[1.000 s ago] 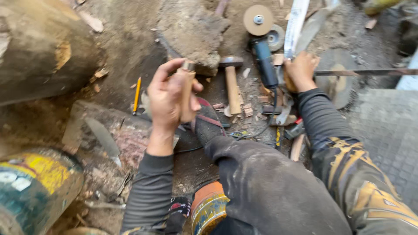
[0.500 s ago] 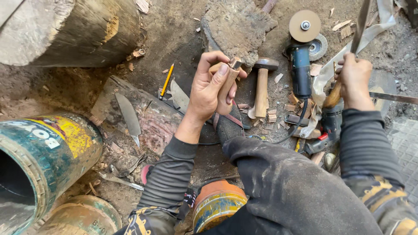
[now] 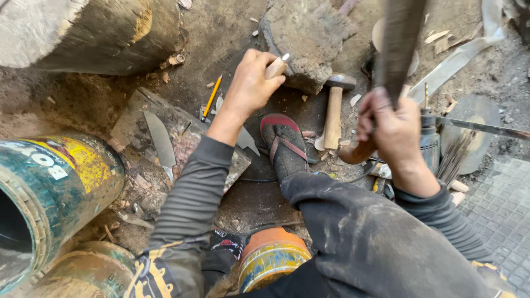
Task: The person shapes a small wooden handle by grinding it on a bench grinder, hammering the metal ferrule, and smoothing the surface with a file and angle grinder. The person repeatedly switches between tools to refine the shape and finish.
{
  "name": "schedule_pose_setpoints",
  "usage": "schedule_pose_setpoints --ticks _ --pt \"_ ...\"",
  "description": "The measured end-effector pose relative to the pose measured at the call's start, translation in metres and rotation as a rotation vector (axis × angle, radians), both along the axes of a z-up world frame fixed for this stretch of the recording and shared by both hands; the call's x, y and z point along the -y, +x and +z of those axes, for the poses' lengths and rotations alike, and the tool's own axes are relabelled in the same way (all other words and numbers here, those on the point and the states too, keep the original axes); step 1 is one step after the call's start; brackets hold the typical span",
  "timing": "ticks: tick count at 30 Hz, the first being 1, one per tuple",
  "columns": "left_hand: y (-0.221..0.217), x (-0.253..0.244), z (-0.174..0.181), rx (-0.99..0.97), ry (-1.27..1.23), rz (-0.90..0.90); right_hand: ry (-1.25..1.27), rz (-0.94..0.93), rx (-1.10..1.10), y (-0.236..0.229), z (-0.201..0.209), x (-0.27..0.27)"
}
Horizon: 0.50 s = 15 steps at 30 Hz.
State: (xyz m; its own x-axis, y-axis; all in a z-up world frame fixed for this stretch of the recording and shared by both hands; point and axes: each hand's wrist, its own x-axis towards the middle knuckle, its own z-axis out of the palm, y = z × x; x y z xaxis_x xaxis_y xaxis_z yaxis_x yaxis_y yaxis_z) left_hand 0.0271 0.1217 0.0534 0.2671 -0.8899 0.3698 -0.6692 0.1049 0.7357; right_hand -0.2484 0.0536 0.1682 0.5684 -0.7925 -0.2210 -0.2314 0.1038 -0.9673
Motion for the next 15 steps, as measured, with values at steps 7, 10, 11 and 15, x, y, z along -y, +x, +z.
schedule_pose_setpoints --ticks 7,10,11,15 --pt "-0.012 0.003 -0.021 0.207 0.294 0.067 -0.076 0.119 -0.398 0.032 -0.057 -0.013" --pt "-0.011 0.006 -0.029 0.254 0.269 0.029 -0.224 0.153 -0.446 0.041 -0.069 -0.009" --pt "-0.010 0.007 -0.033 0.226 0.301 0.046 -0.282 0.171 -0.440 0.045 -0.073 -0.007" --pt "-0.010 0.005 -0.042 0.265 0.318 0.093 -0.360 0.218 -0.436 0.059 -0.080 -0.001"
